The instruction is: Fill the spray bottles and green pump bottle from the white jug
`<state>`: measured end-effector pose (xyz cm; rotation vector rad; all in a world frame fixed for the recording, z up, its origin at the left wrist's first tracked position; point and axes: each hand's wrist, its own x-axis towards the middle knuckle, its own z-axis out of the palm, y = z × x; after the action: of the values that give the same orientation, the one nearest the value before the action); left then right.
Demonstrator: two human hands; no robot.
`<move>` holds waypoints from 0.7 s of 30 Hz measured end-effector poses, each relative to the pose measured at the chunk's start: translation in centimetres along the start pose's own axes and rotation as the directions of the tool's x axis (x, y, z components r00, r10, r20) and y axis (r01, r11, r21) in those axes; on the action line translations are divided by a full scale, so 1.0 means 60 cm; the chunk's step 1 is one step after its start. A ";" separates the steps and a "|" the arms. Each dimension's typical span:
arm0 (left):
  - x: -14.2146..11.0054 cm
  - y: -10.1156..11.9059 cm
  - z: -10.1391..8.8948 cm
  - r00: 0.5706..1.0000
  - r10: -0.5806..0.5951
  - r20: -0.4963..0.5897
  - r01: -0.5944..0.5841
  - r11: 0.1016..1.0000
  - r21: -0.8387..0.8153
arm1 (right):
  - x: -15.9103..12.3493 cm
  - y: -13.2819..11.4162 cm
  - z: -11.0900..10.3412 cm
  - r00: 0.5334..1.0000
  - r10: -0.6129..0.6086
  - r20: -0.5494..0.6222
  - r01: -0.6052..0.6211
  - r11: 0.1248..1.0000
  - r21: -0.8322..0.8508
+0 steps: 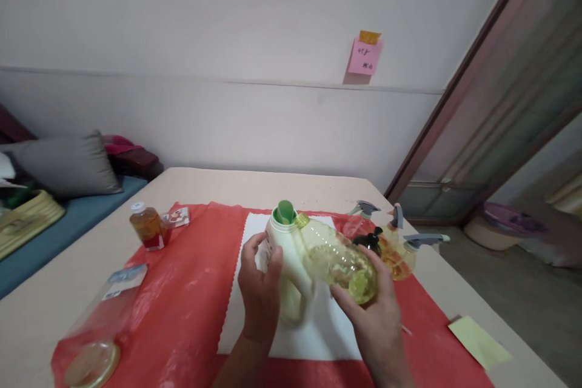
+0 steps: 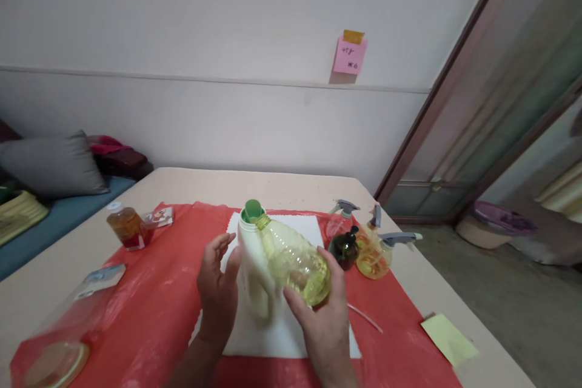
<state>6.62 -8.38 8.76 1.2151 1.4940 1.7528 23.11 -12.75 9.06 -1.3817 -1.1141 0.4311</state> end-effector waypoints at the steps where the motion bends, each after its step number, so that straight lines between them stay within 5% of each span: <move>1: 0.005 -0.001 0.003 1.000 -0.028 0.006 0.028 0.999 0.019 | 0.008 -0.007 0.001 1.000 -0.020 -0.004 0.020 0.999 -0.044; 15: 0.020 0.011 0.011 0.985 -0.144 0.100 0.132 0.985 0.113 | 0.067 -0.062 0.007 0.961 -0.239 0.137 0.272 0.907 -0.322; 21: 0.028 -0.008 0.025 0.970 -0.115 0.212 0.089 0.988 0.130 | 0.080 -0.094 0.000 0.853 -0.468 0.230 0.521 0.738 -0.428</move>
<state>7.08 -6.12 8.79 1.3193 1.5183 1.4297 23.38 -10.10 15.99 -1.4095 -1.7021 -0.1853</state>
